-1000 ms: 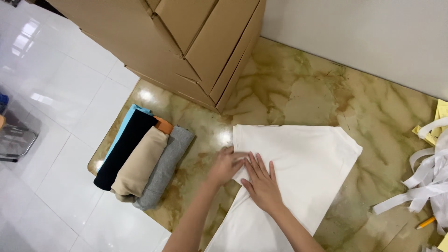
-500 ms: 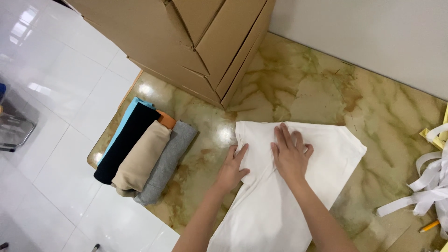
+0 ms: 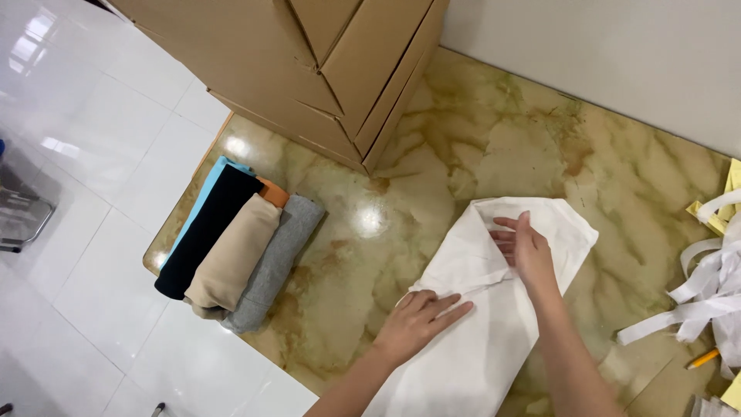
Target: Removing shirts from hangers and rolling them into compact cylinders on a table.
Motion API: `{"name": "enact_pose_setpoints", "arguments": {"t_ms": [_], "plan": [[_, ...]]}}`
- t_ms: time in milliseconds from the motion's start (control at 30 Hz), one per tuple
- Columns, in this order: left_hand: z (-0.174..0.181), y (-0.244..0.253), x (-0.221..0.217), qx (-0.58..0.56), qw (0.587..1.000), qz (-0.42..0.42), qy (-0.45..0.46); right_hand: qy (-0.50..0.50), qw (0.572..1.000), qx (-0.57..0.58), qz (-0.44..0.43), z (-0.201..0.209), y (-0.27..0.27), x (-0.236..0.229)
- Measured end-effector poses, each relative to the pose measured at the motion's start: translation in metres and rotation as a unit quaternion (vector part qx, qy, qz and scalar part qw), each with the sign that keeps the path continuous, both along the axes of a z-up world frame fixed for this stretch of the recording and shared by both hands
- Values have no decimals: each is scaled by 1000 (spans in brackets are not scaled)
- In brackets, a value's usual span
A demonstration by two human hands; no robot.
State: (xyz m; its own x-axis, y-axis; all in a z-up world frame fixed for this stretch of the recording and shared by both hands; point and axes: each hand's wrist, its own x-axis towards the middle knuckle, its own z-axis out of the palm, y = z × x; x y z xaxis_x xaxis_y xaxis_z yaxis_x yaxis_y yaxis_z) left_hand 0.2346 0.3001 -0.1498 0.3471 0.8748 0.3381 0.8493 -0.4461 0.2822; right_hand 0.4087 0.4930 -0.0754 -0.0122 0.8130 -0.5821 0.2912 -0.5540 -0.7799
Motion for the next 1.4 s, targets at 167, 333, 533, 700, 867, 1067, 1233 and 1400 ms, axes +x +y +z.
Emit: {"name": "enact_pose_setpoints", "arguments": {"t_ms": [167,333,533,700,867,1067,1233,1400], "plan": [[-11,-11,9,-36,997,-34,-62,-151,980,-34,126,-58,4,13],[-42,-18,-3,-65,995,78,2,-238,950,62,192,-82,17,8],[-19,-23,-3,-12,998,50,42,-316,896,207,235,-101,24,3],[6,-1,0,-26,999,28,-7,-335,887,239,209,-130,38,-18],[-9,49,-2,-114,986,78,-89,-285,885,354,106,-132,45,39],[-36,166,12,-232,893,257,-288,-118,939,300,-119,-86,35,132],[-37,239,37,-451,694,244,-506,18,988,82,-133,-73,28,134],[-79,252,33,-485,713,241,-446,33,973,130,-186,-123,14,134]]}}
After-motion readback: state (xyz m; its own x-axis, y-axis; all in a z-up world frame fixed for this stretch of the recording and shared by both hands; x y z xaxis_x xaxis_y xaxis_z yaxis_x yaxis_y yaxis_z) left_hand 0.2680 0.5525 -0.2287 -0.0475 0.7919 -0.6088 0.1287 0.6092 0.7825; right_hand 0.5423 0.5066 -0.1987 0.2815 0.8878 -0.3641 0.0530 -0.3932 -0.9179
